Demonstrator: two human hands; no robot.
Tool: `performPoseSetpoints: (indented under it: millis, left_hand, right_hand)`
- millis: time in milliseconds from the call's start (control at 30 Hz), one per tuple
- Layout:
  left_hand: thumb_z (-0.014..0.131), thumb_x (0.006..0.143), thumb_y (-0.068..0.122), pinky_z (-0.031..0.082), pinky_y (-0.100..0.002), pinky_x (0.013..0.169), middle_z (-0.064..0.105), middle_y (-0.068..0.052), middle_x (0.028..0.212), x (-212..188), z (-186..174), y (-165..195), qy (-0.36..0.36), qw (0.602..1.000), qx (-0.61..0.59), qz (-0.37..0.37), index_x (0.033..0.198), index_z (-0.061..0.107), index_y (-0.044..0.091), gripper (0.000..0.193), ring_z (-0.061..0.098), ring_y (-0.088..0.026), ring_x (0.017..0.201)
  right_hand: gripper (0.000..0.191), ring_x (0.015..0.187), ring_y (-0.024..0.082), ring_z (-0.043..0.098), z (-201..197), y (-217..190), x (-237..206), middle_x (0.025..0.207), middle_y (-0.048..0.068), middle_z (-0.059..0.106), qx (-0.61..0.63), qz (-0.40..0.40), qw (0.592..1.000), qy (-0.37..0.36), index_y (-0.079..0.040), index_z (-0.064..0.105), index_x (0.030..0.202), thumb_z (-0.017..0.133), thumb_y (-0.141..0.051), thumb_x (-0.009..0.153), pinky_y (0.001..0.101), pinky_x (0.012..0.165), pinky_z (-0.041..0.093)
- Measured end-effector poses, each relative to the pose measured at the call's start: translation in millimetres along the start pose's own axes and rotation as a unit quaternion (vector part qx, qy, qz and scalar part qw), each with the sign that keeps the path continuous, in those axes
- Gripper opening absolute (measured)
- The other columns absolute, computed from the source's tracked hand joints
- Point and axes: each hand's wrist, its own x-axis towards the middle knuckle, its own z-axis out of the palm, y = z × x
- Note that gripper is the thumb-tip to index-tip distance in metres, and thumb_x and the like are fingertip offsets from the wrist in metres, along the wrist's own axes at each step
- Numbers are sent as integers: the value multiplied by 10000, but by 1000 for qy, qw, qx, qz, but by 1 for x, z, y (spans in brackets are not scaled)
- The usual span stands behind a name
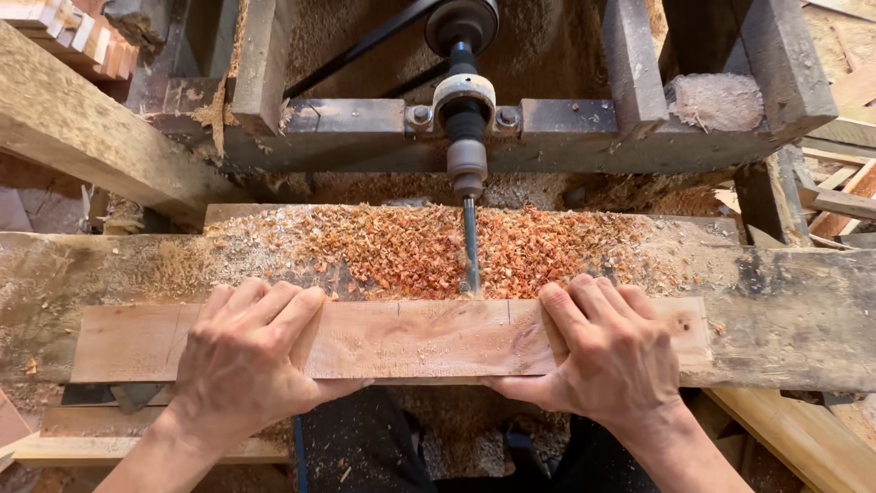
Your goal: The person uses a foot-powered drill press to bore a series of holes along a marked line on a wooden plank. They repeatedly position the plank under the drill bit, operate the pedal to lower the bit, and advance the plank to create overlapping holes that form elongated slots.
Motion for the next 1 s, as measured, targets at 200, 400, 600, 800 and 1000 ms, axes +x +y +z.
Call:
performPoseSetpoints:
  millis: [200, 400, 600, 800, 1000]
  left_hand:
    - [677, 559, 862, 522, -436, 687, 711, -83, 809, -1, -1, 0, -4, 1000, 15, -14, 929, 713, 50, 893, 638, -246, 752]
    - [713, 566, 844, 519, -424, 698, 702, -75, 804, -1, -2, 1, -10, 1000, 4, -15, 954, 707, 39, 894, 639, -230, 757]
    - [733, 536, 833, 515, -424, 703, 698, -78, 793, 1, -4, 1, -13, 1000, -3, -14, 933, 710, 40, 887, 636, -232, 745]
    - [733, 510, 861, 499, -420, 697, 707, -85, 794, 3, -5, 0, -6, 1000, 15, -18, 945, 716, 45, 925, 640, -237, 745]
    - [714, 529, 867, 509, -441, 743, 709, -93, 815, 2, -3, -1, 11, 1000, 19, 9, 956, 711, 54, 919, 651, -237, 764]
  right_hand:
    - [918, 707, 245, 657, 2, 3, 1, 815, 123, 679, -4, 0, 1000, -12, -66, 664, 880, 700, -911, 524, 443, 697, 524]
    - [921, 728, 241, 662, 3, 3, 0, 847, 123, 681, -1, -2, 1000, -7, -70, 671, 914, 700, -908, 532, 436, 721, 530]
    - [919, 754, 236, 657, 4, 3, 2, 851, 112, 670, -16, -8, 1000, -4, -75, 662, 885, 670, -926, 539, 437, 718, 525]
    - [945, 750, 229, 653, 3, 1, 3, 872, 113, 674, -25, -8, 1000, 7, -70, 683, 917, 647, -940, 548, 437, 717, 523]
    - [956, 745, 229, 653, 3, 1, 3, 867, 103, 676, -20, -8, 1000, 14, -72, 692, 922, 654, -947, 541, 434, 706, 521]
